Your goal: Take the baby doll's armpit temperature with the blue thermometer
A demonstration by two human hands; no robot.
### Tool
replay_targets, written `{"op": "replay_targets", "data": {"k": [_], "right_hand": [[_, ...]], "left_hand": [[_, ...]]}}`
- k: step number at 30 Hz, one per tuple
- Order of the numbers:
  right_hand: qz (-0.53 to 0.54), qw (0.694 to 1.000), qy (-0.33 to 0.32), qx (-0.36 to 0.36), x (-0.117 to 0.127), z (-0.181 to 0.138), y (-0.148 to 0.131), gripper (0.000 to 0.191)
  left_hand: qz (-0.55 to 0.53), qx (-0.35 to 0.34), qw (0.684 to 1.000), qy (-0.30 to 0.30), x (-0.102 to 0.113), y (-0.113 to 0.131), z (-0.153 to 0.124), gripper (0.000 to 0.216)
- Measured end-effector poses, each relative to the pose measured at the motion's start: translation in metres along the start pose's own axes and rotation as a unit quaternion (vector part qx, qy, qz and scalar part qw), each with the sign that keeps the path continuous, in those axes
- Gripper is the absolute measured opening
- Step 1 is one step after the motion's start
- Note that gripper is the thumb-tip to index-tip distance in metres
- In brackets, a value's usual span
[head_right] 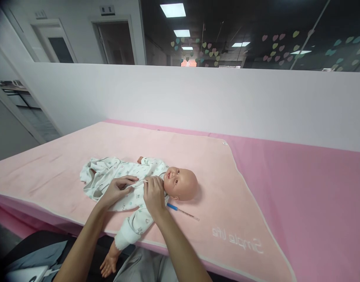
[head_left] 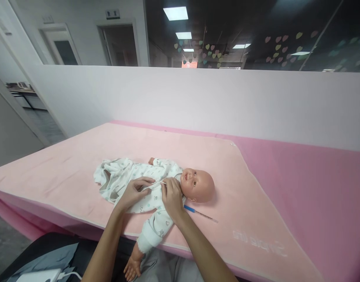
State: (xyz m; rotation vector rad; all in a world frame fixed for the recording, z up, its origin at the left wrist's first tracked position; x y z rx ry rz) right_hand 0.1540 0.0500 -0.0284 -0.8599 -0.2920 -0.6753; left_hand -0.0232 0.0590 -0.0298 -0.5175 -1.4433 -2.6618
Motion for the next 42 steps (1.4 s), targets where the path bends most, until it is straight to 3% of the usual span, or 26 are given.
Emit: {"op": "replay_targets", "data": {"k": [31, 42], "right_hand": [[-0.002, 1.0, 0.008, 0.008, 0.0, 0.0, 0.001, 0.016], [0.004, 1.0, 0.007, 0.0, -0.001, 0.0, 0.001, 0.015]], "left_hand": [[0.017, -0.02, 1.0, -0.008, -0.003, 0.006, 0.002, 0.006], [0.056, -0.061, 0.996, -0.02, -0.004, 0.009, 0.002, 0.017]]}}
Point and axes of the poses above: each hand's wrist, its own z-axis towards the middle knuckle, its own x-axis out of the back of the hand, y = z × x, the point moved 1 cm from there along z, towards the middle knuckle, and after that the axes turned 14 degrees about -x, right-handed, at the moved point
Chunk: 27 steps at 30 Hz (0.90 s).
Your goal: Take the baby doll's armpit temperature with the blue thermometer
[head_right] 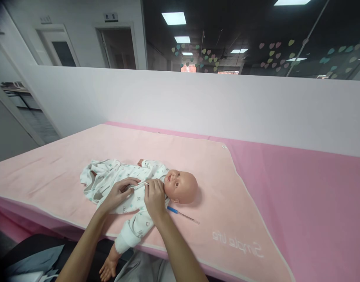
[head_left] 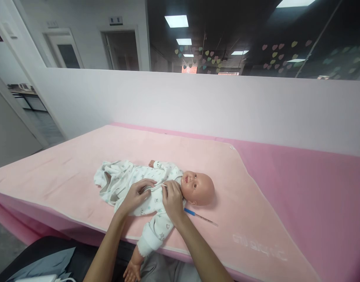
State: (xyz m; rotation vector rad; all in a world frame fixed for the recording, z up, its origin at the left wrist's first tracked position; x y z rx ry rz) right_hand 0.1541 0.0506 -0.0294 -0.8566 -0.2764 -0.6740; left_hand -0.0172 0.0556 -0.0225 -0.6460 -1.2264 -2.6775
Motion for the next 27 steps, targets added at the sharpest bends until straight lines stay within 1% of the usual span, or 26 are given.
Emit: {"op": "replay_targets", "data": {"k": [3, 9, 18, 23, 27], "right_hand": [[0.001, 1.0, -0.003, -0.002, 0.0002, 0.0, 0.0, 0.015], [0.005, 1.0, -0.007, 0.0, 0.0007, -0.0002, 0.0003, 0.015], [-0.003, 1.0, -0.005, 0.0, 0.0005, -0.0002, 0.0, 0.017], [-0.004, 1.0, -0.005, -0.001, -0.0003, -0.0003, 0.0012, 0.017], [-0.007, 1.0, -0.006, -0.004, -0.001, -0.0005, 0.0014, 0.017]], "left_hand": [[0.005, 0.005, 1.0, -0.001, 0.0002, -0.0019, -0.0007, 0.016], [-0.032, 0.025, 0.999, -0.003, -0.0001, -0.0059, -0.0027, 0.011], [-0.054, 0.035, 0.998, 0.0, 0.0003, -0.0032, -0.0022, 0.005], [-0.061, 0.039, 0.997, 0.005, -0.0008, -0.0019, -0.0019, 0.013], [-0.055, 0.034, 0.998, 0.007, -0.0013, 0.0008, -0.0016, 0.009]]}}
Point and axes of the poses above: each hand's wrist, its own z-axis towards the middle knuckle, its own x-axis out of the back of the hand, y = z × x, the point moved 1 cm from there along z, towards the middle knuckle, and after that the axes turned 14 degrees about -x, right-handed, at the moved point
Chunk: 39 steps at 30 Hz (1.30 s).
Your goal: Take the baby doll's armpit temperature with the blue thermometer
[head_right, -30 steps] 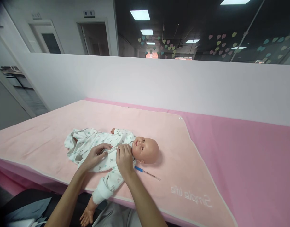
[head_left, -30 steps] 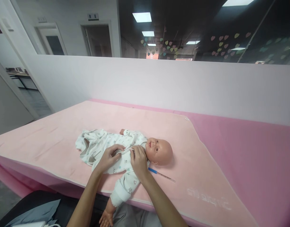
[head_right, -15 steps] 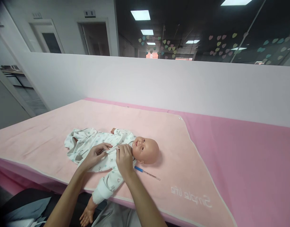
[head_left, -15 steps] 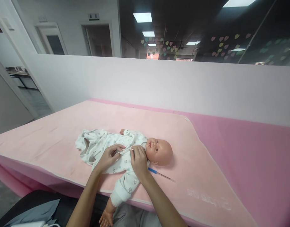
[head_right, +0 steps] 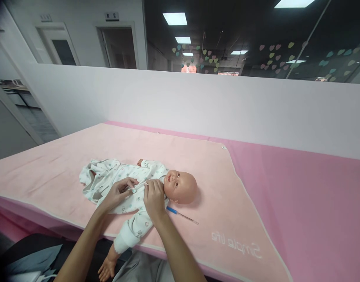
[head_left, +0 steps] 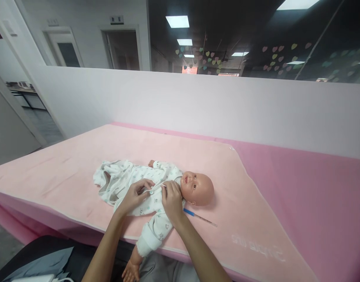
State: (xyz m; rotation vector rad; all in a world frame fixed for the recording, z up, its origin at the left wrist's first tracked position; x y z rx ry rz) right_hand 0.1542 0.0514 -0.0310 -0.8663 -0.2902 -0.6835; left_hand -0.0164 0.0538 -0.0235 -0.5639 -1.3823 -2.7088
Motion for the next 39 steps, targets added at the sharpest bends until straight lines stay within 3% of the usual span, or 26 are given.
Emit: {"op": "replay_targets", "data": {"k": [7, 13, 18, 20, 23, 28, 35, 39], "right_hand": [[-0.011, 1.0, 0.005, -0.005, -0.001, -0.001, 0.001, 0.019], [-0.022, 1.0, 0.018, 0.009, 0.003, 0.0, 0.0, 0.022], [-0.068, 0.994, 0.026, 0.083, 0.002, -0.004, -0.017, 0.031], [-0.071, 0.992, 0.008, 0.107, -0.002, -0.007, -0.024, 0.023], [-0.061, 0.994, 0.009, 0.086, -0.008, -0.011, -0.028, 0.013], [-0.034, 0.998, 0.037, 0.039, -0.011, -0.012, -0.025, 0.012], [-0.051, 0.997, 0.031, 0.051, -0.01, -0.011, -0.025, 0.009], [-0.062, 0.996, 0.03, 0.059, -0.01, -0.013, -0.026, 0.008]], "left_hand": [[0.078, -0.052, 0.995, -0.022, -0.005, 0.01, 0.003, 0.008], [0.148, -0.052, 0.987, -0.033, 0.003, 0.015, -0.002, 0.018], [0.219, -0.048, 0.974, 0.024, 0.017, 0.005, -0.021, 0.031], [0.212, -0.036, 0.975, 0.057, 0.02, 0.0, -0.027, 0.033], [0.192, -0.031, 0.977, 0.085, 0.02, -0.005, -0.031, 0.033], [0.149, -0.042, 0.984, 0.092, 0.019, -0.005, -0.034, 0.03], [0.076, -0.021, 0.988, 0.129, 0.02, -0.009, -0.042, 0.029], [0.102, -0.029, 0.985, 0.136, 0.018, -0.007, -0.042, 0.029]]}}
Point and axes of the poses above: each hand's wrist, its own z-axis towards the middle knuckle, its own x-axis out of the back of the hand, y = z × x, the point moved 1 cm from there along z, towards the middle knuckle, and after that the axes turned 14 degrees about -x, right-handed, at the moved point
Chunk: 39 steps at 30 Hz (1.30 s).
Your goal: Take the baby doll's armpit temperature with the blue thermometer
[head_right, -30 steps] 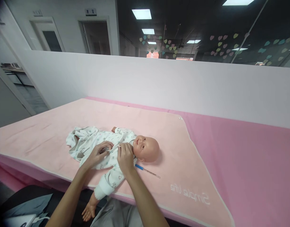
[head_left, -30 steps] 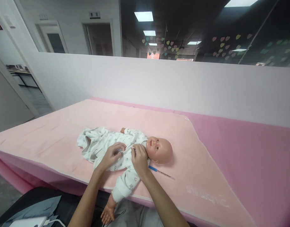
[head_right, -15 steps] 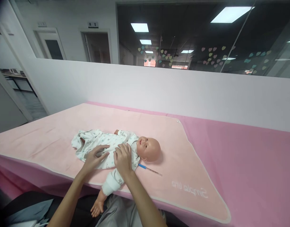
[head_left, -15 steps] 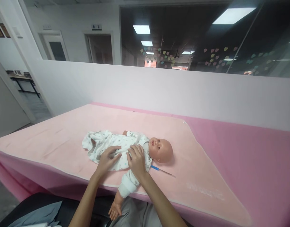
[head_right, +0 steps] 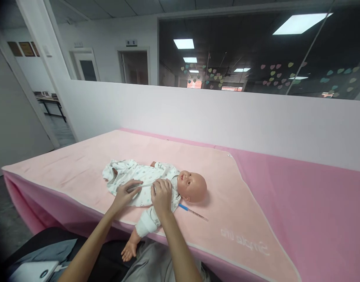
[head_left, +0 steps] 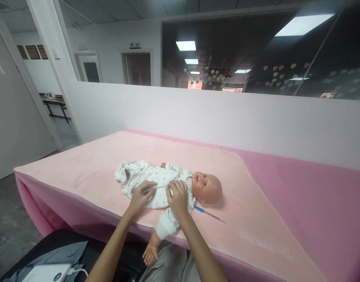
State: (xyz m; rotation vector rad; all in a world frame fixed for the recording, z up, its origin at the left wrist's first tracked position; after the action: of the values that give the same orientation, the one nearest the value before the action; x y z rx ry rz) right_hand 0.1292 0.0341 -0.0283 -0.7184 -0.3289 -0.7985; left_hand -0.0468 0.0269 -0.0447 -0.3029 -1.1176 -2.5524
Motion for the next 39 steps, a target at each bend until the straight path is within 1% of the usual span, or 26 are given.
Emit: {"op": "replay_targets", "data": {"k": [1, 3, 5, 7, 11, 17, 24, 29, 34, 39], "right_hand": [[-0.015, 1.0, -0.001, 0.012, 0.0, 0.0, -0.001, 0.01], [-0.054, 0.997, -0.014, 0.061, -0.002, 0.001, -0.006, 0.02], [-0.083, 0.989, -0.046, 0.116, -0.005, 0.003, -0.012, 0.027], [-0.092, 0.983, -0.082, 0.136, -0.011, 0.006, -0.018, 0.025], [-0.088, 0.982, -0.111, 0.123, -0.02, 0.011, -0.023, 0.013], [-0.078, 0.982, -0.111, 0.134, -0.023, 0.009, -0.02, 0.005], [-0.105, 0.981, -0.086, 0.137, -0.028, 0.006, -0.017, 0.008], [-0.114, 0.983, -0.077, 0.124, -0.032, 0.007, -0.017, 0.009], [-0.108, 0.984, -0.076, 0.116, -0.034, 0.007, -0.017, 0.006], [-0.093, 0.987, -0.081, 0.103, -0.034, 0.007, -0.016, 0.006]], "left_hand": [[0.011, -0.006, 1.0, -0.001, 0.0, 0.002, 0.0, 0.028], [0.03, -0.02, 0.999, -0.004, -0.001, 0.004, 0.001, 0.027], [0.046, -0.031, 0.998, -0.003, 0.0, 0.006, 0.001, 0.028], [0.058, -0.036, 0.998, 0.003, 0.0, 0.005, 0.001, 0.03], [0.064, -0.035, 0.997, 0.007, 0.001, 0.0, 0.0, 0.03], [0.06, -0.046, 0.997, 0.001, 0.001, -0.001, 0.001, 0.028], [0.046, -0.051, 0.998, -0.015, 0.002, -0.003, 0.002, 0.029], [0.052, -0.073, 0.996, -0.022, 0.002, -0.002, 0.003, 0.025], [0.08, -0.084, 0.993, -0.031, 0.0, 0.003, 0.004, 0.023], [0.131, -0.089, 0.987, -0.034, -0.002, -0.002, 0.003, 0.024]]}}
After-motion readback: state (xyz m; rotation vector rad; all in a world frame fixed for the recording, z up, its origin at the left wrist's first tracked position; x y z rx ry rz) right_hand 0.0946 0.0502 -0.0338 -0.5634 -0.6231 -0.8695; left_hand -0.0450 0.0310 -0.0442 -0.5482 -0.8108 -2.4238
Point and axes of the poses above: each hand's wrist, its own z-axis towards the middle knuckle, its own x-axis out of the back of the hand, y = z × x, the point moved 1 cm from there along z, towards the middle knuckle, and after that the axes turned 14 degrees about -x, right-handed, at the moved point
